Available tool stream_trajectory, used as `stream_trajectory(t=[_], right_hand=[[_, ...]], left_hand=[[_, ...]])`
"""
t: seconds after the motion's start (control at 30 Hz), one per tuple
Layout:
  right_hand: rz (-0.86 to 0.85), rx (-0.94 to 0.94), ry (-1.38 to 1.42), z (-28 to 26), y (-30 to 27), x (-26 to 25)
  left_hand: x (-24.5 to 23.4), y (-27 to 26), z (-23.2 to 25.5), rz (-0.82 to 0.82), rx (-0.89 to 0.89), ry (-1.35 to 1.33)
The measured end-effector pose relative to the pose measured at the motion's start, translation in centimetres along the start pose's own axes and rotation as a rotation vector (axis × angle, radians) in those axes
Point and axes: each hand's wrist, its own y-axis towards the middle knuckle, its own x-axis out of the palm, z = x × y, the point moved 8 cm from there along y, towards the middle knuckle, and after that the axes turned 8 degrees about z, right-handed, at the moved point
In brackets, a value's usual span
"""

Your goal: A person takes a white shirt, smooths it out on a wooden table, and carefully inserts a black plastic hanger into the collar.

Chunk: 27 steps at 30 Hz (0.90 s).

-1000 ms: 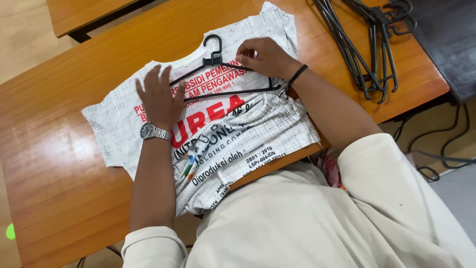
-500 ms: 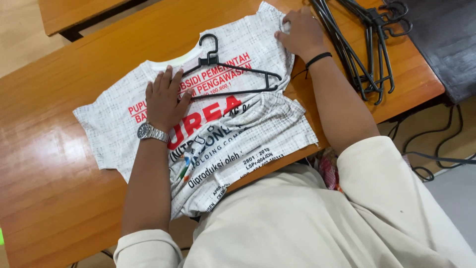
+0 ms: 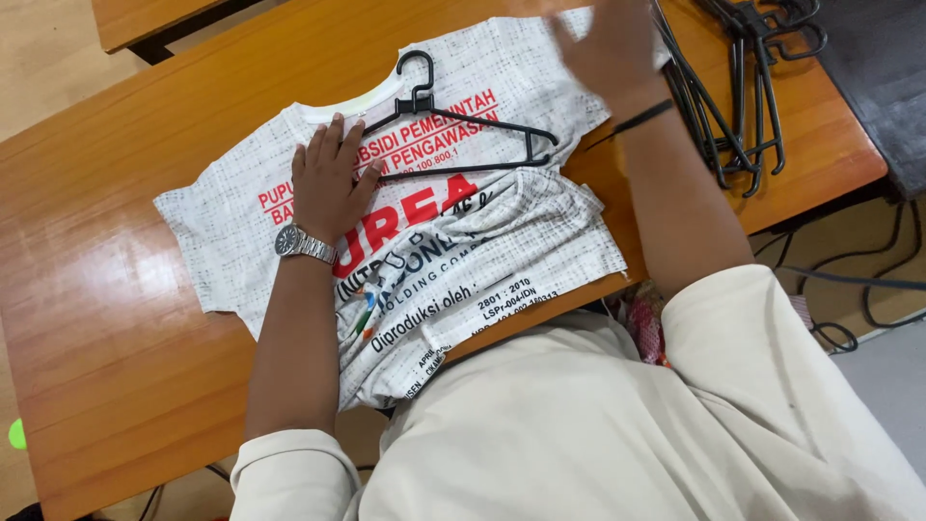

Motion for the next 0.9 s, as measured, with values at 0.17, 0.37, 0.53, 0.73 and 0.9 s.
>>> stream_trajectory(t=[0.17, 0.37, 0.53, 0.73, 0.9], right_hand=[[-0.641, -0.046, 0.323, -4.8, -4.2, 7.0], [-0.872, 0.042, 0.266, -4.3, -6.2, 9.5], [-0.812, 0.026, 0.237, -3.7, -6.2, 9.9], [-0.824, 0.007, 0.249, -3.2, -7.3, 10.7], [-0.836, 0.033, 0.265, -3.4, -6.9, 10.7]], left_hand=[[0.2, 0.0, -0.2, -0.030, -0.020, -0.013], [0.0, -0.1, -0.2, -0.017, -0.022, -0.016], [-0.2, 0.4, 0.1, 0.007, 0.008, 0.003], [-1.0, -0.1, 1.0, -0.021, 0.099, -0.081], [-2.9, 0.1, 2.2, 0.114, 0.199, -0.143]])
